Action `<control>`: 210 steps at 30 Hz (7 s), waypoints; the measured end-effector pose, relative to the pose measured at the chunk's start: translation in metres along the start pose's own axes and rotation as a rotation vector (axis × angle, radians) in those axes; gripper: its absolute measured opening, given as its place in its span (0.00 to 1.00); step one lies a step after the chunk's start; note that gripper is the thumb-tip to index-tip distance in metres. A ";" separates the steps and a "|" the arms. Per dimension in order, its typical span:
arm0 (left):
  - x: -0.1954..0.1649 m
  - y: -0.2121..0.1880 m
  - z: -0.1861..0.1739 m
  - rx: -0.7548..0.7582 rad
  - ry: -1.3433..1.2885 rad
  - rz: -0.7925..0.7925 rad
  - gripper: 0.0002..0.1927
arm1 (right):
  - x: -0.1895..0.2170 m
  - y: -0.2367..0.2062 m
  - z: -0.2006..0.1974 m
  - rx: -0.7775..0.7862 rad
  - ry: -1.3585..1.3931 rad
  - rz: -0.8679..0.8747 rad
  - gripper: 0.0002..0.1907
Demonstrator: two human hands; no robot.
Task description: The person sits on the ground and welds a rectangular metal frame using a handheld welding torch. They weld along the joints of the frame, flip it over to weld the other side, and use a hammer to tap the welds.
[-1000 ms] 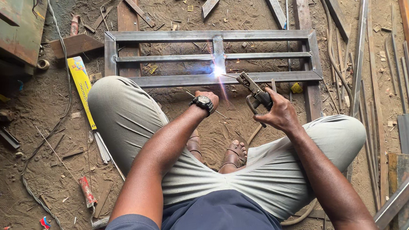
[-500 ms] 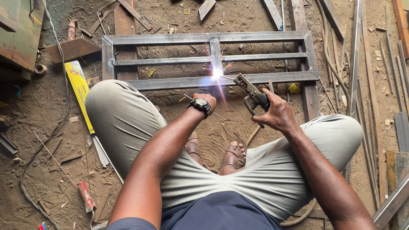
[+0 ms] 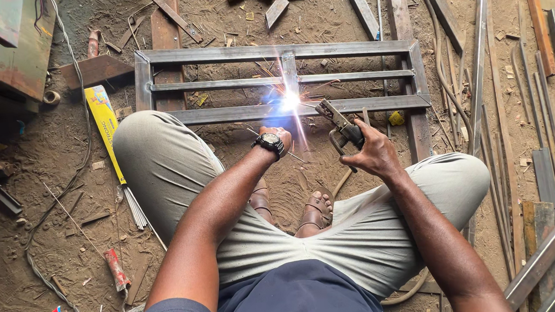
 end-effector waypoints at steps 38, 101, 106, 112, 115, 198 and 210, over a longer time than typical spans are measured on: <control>-0.001 -0.005 -0.006 -0.021 0.029 0.001 0.15 | -0.004 0.000 0.001 -0.015 -0.010 0.050 0.53; 0.027 -0.009 -0.056 -0.160 0.060 -0.145 0.14 | -0.030 -0.005 -0.021 -0.319 0.016 -0.034 0.48; 0.040 -0.021 -0.120 -0.400 -0.047 -0.235 0.12 | -0.023 -0.022 -0.060 -0.442 -0.048 0.100 0.47; 0.005 -0.036 -0.215 -0.567 -0.246 -0.229 0.11 | -0.015 -0.054 -0.125 -0.630 -0.062 0.139 0.49; -0.035 -0.050 -0.248 -0.633 -0.393 -0.075 0.10 | -0.032 -0.074 -0.163 -0.676 -0.058 0.253 0.46; -0.144 0.050 -0.413 -0.388 0.866 0.164 0.11 | -0.242 0.041 -0.143 -0.525 0.081 0.861 0.46; -0.111 0.213 -0.360 -0.302 0.979 0.060 0.17 | -0.308 0.078 -0.119 -0.398 0.026 0.823 0.43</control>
Point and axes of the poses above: each hand's wrist, its own y-axis towards the middle knuckle, its own z-axis out of the palm, x = y × z, the point moved 5 cm from there along y, towards the middle knuckle, and after that the axes turned 1 degree about y, right-handed, at the moved point
